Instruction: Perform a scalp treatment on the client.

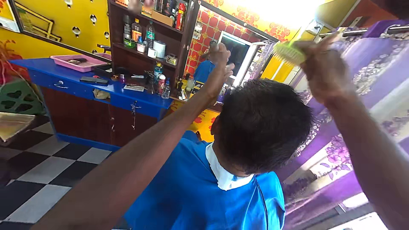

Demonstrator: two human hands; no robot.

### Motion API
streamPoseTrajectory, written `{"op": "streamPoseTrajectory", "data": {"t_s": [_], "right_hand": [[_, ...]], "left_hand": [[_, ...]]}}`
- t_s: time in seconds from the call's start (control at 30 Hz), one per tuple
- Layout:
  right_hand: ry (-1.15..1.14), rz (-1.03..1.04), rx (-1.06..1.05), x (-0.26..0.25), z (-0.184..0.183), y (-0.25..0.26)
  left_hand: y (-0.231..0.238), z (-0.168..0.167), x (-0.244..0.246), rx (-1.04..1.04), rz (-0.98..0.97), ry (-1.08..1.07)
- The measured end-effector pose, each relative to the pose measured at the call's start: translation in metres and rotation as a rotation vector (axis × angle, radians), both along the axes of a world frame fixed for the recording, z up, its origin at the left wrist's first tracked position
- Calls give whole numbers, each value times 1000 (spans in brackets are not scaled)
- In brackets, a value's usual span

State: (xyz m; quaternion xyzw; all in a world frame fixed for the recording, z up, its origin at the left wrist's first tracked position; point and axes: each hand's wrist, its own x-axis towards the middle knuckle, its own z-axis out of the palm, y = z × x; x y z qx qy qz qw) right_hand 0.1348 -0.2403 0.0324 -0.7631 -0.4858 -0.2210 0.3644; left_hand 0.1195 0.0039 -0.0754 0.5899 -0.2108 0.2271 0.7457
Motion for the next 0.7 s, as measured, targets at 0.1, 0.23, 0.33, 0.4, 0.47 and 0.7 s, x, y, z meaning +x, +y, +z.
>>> {"op": "streamPoseTrajectory", "data": {"t_s": [0.1, 0.23, 0.33, 0.4, 0.47, 0.7], "right_hand": [[442, -21, -161, 24, -24, 0], [333, 271, -85, 10, -47, -19], [-143, 351, -97, -22, -61, -36], [-408, 311, -108, -47, -79, -39], [-619, 244, -117, -64, -104, -38], [-964, 79, -184, -75, -189, -37]], "left_hand": [[-9, 7, 15, 217, -122, 151], [-11, 26, -6, 512, -293, -18], [-15, 36, -41, 822, -183, -437], [-19, 31, -67, 976, -41, -689], [-24, 19, -81, 1048, 59, -897], [-22, -19, -96, 1218, 178, -1146]]}}
